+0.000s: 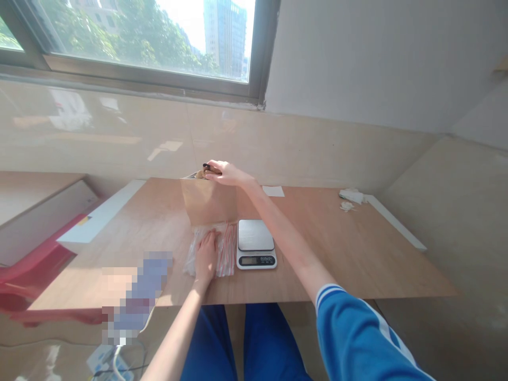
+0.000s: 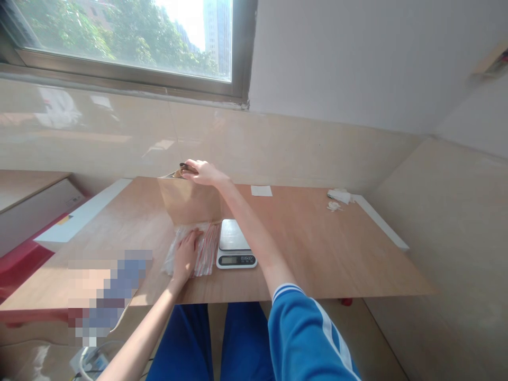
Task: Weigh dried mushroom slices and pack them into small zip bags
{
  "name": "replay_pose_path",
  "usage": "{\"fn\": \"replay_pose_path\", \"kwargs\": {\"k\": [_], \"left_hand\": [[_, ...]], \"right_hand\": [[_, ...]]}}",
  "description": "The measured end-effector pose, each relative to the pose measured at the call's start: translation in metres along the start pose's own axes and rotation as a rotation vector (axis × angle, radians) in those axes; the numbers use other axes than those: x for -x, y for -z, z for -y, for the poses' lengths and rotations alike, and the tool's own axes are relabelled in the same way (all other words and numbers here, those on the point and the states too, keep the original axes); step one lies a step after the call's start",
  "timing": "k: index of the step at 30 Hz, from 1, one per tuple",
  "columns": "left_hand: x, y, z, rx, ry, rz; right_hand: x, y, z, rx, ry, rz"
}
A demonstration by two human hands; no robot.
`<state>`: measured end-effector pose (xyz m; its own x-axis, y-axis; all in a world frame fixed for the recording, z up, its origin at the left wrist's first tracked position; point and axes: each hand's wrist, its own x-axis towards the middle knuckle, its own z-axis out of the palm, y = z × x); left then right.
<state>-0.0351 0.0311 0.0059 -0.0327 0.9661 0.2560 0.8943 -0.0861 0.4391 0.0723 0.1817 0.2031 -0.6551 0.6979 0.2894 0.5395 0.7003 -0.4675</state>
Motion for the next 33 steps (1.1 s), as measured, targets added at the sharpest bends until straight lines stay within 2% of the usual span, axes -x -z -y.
{"fn": "replay_pose_path", "kwargs": {"k": [3, 7, 10, 12, 16, 18, 21, 24, 26, 28, 30, 31, 33], "left_hand": [[-0.001, -0.002, 0.001, 0.005, 0.003, -0.004], [-0.001, -0.002, 0.001, 0.016, 0.003, -0.004], [-0.001, -0.001, 0.0, 0.022, 0.003, 0.001], [0.0, 0.0, 0.0, 0.025, -0.001, 0.003], [0.001, 0.001, 0.0, 0.031, -0.015, 0.006], [0.001, 0.001, 0.0, 0.032, -0.015, 0.01], [0.0, 0.001, 0.0, 0.034, -0.009, 0.015], [-0.001, 0.0, 0.0, 0.034, -0.002, 0.015], [-0.001, -0.002, 0.001, 0.03, 0.006, 0.017], [-0.002, -0.003, 0.002, 0.021, 0.017, 0.022], [-0.003, -0.004, 0.002, 0.007, 0.027, 0.028], [-0.004, -0.004, 0.003, -0.002, 0.032, 0.03], [-0.005, -0.004, 0.002, -0.023, 0.036, 0.035]], "right_hand": [[0.002, -0.005, 0.0, 0.025, 0.04, -0.071], [0.0, -0.014, -0.002, -0.054, 0.04, -0.107], [-0.003, -0.019, -0.001, -0.058, 0.102, -0.124], [-0.005, -0.02, 0.0, 0.003, 0.1, -0.094], [-0.001, -0.019, 0.0, 0.192, -0.039, 0.008], [0.003, -0.018, -0.001, 0.241, -0.049, -0.027], [0.011, -0.017, 0.001, 0.264, 0.012, -0.117], [0.026, -0.016, 0.005, 0.227, 0.013, -0.134], [0.044, -0.018, 0.004, 0.134, -0.025, -0.245], [0.072, -0.026, -0.001, -0.003, -0.088, -0.471], [0.11, -0.042, -0.013, -0.13, -0.175, -0.72], [0.132, -0.053, -0.02, -0.169, -0.224, -0.802], [0.18, -0.078, -0.035, -0.172, -0.344, -0.884]]}}
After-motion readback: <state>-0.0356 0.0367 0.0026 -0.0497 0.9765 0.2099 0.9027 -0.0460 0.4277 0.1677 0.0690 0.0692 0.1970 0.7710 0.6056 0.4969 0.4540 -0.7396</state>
